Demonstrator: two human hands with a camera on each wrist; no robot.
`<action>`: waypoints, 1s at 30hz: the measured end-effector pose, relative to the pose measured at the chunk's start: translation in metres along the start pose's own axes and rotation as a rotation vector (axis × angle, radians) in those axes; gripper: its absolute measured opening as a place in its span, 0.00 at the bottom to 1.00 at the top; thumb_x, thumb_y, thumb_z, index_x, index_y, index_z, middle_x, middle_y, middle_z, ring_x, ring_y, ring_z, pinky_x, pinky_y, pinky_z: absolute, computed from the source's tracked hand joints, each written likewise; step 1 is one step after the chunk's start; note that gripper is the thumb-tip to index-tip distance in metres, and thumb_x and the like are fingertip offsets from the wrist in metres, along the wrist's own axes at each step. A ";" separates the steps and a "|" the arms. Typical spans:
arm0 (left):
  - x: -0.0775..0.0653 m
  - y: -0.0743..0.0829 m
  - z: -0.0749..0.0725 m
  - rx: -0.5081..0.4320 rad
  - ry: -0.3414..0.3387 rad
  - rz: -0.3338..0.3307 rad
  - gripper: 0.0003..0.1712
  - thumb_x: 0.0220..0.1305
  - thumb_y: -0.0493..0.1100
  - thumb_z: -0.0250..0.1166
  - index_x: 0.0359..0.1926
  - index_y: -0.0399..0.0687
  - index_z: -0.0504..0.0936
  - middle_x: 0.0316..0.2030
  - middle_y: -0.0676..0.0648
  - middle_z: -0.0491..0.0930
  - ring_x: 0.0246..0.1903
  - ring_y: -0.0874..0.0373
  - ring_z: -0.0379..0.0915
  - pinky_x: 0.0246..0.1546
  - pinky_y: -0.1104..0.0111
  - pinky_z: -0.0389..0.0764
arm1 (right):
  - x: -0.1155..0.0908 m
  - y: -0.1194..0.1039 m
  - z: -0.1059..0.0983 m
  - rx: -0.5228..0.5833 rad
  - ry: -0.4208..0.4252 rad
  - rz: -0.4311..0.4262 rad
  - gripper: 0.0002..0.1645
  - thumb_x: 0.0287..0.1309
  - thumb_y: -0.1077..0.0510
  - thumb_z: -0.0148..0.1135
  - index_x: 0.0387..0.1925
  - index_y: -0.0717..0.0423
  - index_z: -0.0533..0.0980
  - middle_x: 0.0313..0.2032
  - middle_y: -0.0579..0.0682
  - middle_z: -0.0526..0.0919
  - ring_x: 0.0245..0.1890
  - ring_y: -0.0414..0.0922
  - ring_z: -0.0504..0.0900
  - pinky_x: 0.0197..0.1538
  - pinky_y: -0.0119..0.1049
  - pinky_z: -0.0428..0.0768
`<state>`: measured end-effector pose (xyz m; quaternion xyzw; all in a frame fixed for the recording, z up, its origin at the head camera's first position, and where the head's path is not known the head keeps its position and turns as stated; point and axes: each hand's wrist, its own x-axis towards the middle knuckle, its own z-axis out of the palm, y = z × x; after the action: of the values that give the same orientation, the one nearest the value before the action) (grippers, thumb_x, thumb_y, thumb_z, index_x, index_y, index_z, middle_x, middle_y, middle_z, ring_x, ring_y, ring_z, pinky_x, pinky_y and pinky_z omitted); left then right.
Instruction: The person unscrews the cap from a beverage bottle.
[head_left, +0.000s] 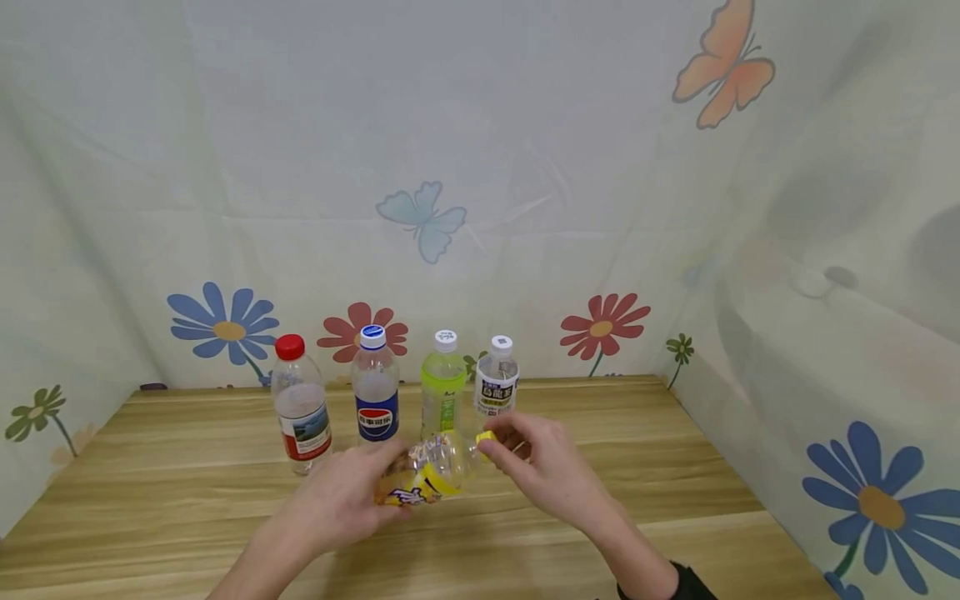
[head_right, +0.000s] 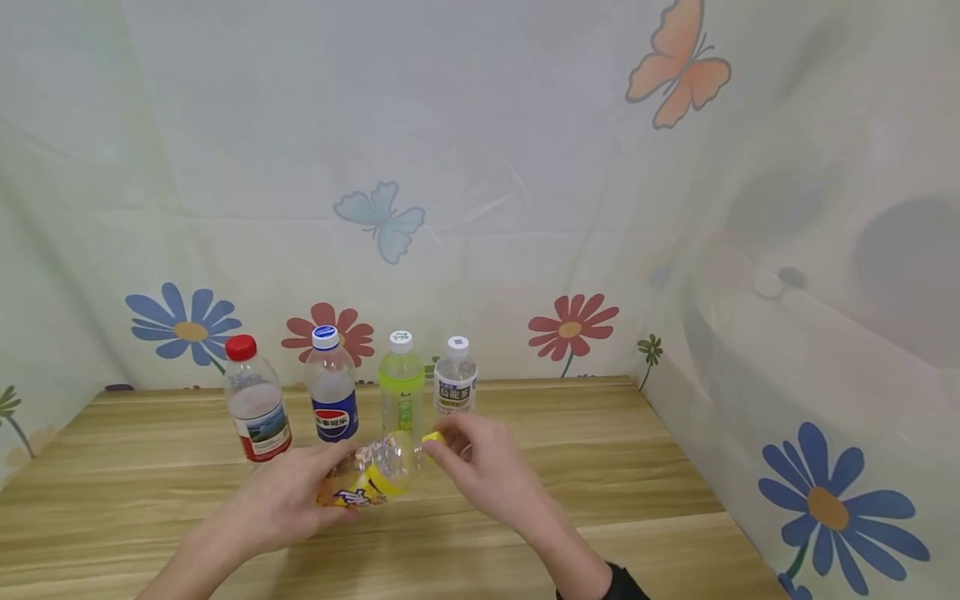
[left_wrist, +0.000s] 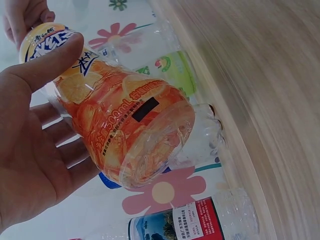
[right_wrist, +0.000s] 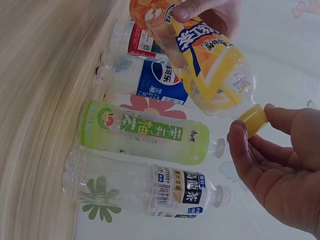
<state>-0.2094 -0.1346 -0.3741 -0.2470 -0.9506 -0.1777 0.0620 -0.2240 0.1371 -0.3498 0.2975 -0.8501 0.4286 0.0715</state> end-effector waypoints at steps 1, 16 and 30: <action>0.000 0.000 0.000 0.003 0.000 -0.001 0.36 0.47 0.59 0.78 0.56 0.58 0.75 0.43 0.61 0.79 0.39 0.65 0.77 0.40 0.66 0.78 | 0.000 0.000 0.000 0.006 -0.002 0.000 0.13 0.67 0.49 0.62 0.46 0.53 0.79 0.32 0.37 0.79 0.30 0.39 0.79 0.34 0.32 0.81; 0.001 0.000 -0.001 0.008 0.003 -0.015 0.36 0.47 0.58 0.78 0.56 0.58 0.75 0.43 0.60 0.79 0.38 0.66 0.76 0.39 0.68 0.78 | -0.001 -0.002 -0.002 0.026 -0.003 -0.035 0.12 0.63 0.59 0.66 0.47 0.55 0.79 0.35 0.37 0.79 0.33 0.42 0.80 0.36 0.31 0.81; 0.000 0.001 0.000 0.015 0.008 -0.022 0.35 0.47 0.58 0.79 0.55 0.59 0.75 0.43 0.59 0.80 0.38 0.65 0.77 0.39 0.67 0.78 | -0.001 -0.001 -0.001 0.048 -0.020 -0.077 0.14 0.60 0.64 0.66 0.48 0.56 0.78 0.41 0.40 0.79 0.41 0.43 0.81 0.42 0.31 0.80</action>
<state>-0.2089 -0.1344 -0.3735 -0.2351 -0.9543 -0.1726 0.0657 -0.2232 0.1377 -0.3487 0.3359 -0.8282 0.4428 0.0721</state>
